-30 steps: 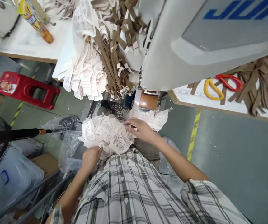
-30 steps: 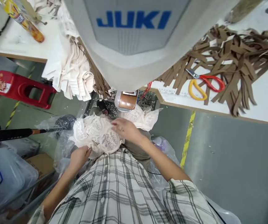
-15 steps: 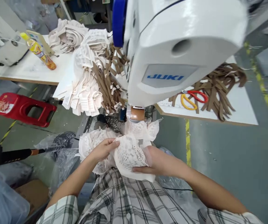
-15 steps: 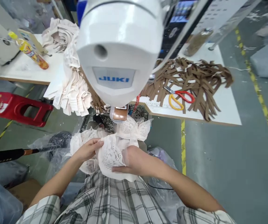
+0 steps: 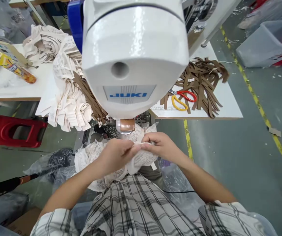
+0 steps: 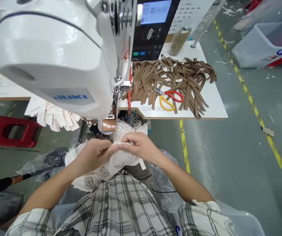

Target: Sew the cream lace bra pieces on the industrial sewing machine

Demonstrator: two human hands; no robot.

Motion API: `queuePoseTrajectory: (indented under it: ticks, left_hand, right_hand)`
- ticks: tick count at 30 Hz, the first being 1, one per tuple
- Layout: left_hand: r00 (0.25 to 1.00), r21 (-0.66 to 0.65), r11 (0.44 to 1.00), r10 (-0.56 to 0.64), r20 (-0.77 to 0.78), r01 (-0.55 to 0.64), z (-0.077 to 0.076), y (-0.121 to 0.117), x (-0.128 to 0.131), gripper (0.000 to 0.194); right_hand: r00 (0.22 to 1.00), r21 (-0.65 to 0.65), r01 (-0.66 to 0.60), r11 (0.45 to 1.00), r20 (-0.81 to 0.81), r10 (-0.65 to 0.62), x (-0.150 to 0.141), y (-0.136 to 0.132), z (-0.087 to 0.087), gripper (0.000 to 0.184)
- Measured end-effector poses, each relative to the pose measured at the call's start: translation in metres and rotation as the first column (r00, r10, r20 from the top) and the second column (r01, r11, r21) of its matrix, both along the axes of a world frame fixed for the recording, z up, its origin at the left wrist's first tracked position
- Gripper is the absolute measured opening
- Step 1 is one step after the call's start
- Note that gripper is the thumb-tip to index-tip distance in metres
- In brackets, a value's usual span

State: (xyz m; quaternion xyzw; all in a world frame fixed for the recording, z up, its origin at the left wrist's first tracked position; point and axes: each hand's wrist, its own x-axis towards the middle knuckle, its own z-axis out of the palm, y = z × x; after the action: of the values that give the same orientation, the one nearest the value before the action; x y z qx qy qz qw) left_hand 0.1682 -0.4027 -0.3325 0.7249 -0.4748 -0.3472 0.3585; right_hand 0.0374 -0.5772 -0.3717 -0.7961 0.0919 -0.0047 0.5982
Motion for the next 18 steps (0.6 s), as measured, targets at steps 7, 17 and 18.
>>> queuePoseTrajectory:
  ticks: [7,17,18]
  left_hand:
    - [0.888,-0.016,0.893,0.45,0.094,-0.45,0.005,-0.01,0.043,0.033]
    - [0.858,0.014,0.872,0.479,0.184,-0.49,-0.006,-0.022,0.055,0.048]
    - [0.856,0.005,0.872,0.479,0.193,-0.489,-0.006,-0.022,0.055,0.048]
  right_hand:
    - [0.974,-0.06,0.224,0.973,0.024,-0.223,0.046,-0.014,0.0,0.033]
    - [0.973,-0.038,0.23,0.972,-0.008,-0.23,0.063,-0.022,0.005,0.036]
    - [0.972,-0.039,0.232,0.972,-0.01,-0.233,0.063,-0.023,0.003,0.037]
